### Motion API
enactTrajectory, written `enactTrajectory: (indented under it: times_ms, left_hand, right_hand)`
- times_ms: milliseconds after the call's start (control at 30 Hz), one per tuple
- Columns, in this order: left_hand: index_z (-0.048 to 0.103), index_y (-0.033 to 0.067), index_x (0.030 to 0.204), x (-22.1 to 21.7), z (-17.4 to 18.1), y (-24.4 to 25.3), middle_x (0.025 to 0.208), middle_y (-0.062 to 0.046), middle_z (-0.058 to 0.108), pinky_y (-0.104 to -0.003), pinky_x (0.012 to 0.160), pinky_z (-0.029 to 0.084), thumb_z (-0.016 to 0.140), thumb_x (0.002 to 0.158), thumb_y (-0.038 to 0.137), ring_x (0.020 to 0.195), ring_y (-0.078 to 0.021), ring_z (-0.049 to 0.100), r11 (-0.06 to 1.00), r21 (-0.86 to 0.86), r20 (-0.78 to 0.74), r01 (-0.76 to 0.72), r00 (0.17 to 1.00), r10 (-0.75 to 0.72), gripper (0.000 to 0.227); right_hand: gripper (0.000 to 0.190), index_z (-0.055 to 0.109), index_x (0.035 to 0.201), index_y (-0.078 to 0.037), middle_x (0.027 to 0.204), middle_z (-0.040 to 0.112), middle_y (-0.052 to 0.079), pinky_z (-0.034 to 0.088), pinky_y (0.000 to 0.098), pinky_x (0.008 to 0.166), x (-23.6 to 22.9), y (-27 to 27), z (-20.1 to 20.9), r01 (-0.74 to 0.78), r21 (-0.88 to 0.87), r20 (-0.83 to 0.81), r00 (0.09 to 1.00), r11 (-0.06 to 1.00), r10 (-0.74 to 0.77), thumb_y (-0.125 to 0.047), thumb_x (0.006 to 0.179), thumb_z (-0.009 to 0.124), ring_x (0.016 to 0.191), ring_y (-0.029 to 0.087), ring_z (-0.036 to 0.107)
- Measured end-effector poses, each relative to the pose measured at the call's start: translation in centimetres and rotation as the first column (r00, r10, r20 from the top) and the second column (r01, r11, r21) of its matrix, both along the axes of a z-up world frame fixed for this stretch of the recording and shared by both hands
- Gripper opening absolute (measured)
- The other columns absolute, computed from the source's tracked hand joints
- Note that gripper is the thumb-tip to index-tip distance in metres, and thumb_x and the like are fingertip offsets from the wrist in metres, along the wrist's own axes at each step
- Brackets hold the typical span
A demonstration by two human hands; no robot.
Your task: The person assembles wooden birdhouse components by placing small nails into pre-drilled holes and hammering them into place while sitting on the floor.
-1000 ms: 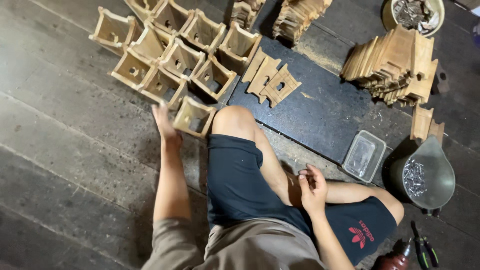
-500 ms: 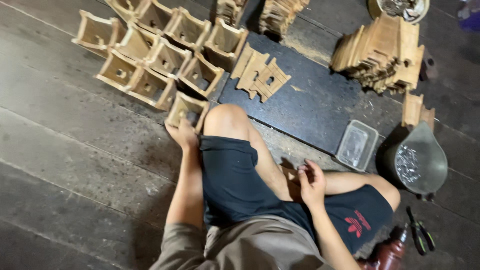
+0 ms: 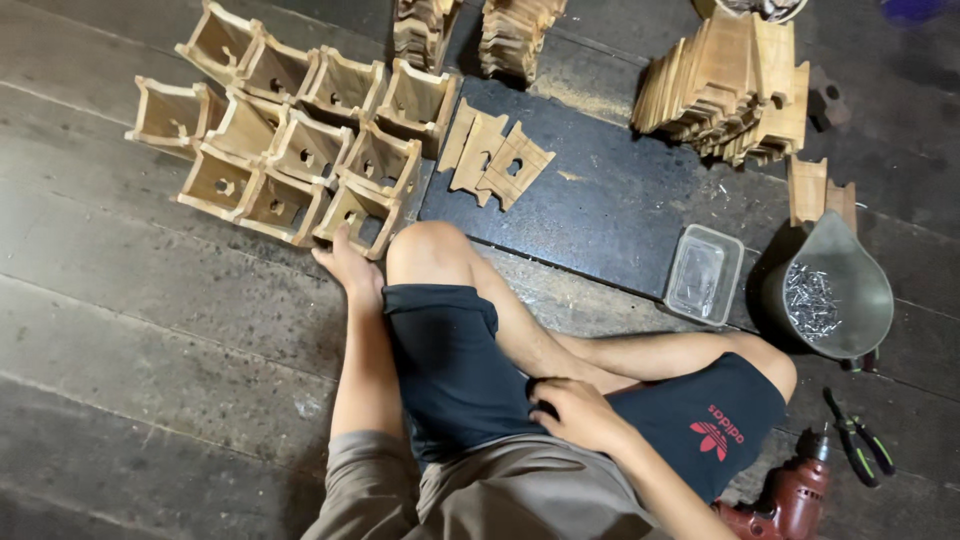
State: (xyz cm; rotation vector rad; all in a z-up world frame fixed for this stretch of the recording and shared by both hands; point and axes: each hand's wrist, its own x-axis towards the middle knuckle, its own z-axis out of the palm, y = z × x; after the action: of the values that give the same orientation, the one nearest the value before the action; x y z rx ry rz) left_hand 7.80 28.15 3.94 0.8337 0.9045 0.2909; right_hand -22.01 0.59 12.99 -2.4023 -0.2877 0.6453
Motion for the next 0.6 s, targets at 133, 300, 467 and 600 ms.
enactTrajectory:
  times_ms: [133,300,467,600]
  left_hand:
    - [0.031,0.0088,0.156,-3.0,0.4,0.2,0.148,-0.011,0.057,-0.036,0.089,0.057,0.066,0.09,0.016,0.122,-0.0243,0.065,0.988,0.117,0.066,0.105,0.991,-0.113,0.075]
    - [0.054,0.0041,0.105,-5.7,-4.5,1.5,0.104,-0.009,0.062,-0.034,0.088,0.05,0.064,0.098,0.033,0.098,-0.0181,0.06,0.856,0.422,-0.018,0.3,0.946,-0.323,0.031]
    - [0.043,0.0078,0.13,-6.7,-3.4,1.7,0.12,-0.011,0.057,-0.033,0.081,0.056,0.064,0.097,0.031,0.101,-0.0183,0.064,0.951,0.092,0.043,0.294,0.953,-0.299,0.046]
    - [0.037,0.0145,0.11,-6.6,1.3,0.8,0.081,-0.003,0.047,-0.026,0.044,0.031,0.066,0.091,0.026,0.057,-0.0085,0.048,0.94,0.082,-0.038,0.33,0.944,-0.328,0.036]
  right_hand:
    - [0.032,0.066,0.102,-0.016,0.11,0.075,0.002,0.052,0.0398,0.083,0.8,-0.3,0.2,0.013,0.017,-0.086,0.996,1.0,-0.011,-0.033,0.079,0.081,0.105,0.027,0.07]
    - [0.041,0.054,0.119,-0.014,0.123,0.066,0.015,0.049,0.0497,0.087,1.4,1.0,0.8,-0.059,-0.073,-0.16,0.986,0.996,0.047,-0.026,0.083,0.071,0.112,0.037,0.062]
    - [0.029,0.052,0.106,-0.014,0.104,0.071,0.013,0.05,0.0472,0.074,-0.7,1.7,-2.0,0.043,0.08,0.03,0.999,0.996,-0.045,-0.008,0.08,0.063,0.096,0.037,0.067]
    - [0.064,0.048,0.139,-0.012,0.136,0.062,0.015,0.052,0.0495,0.092,-0.8,1.8,-2.4,0.078,0.011,-0.01,0.997,0.997,-0.078,-0.023,0.083,0.077,0.126,0.035,0.059]
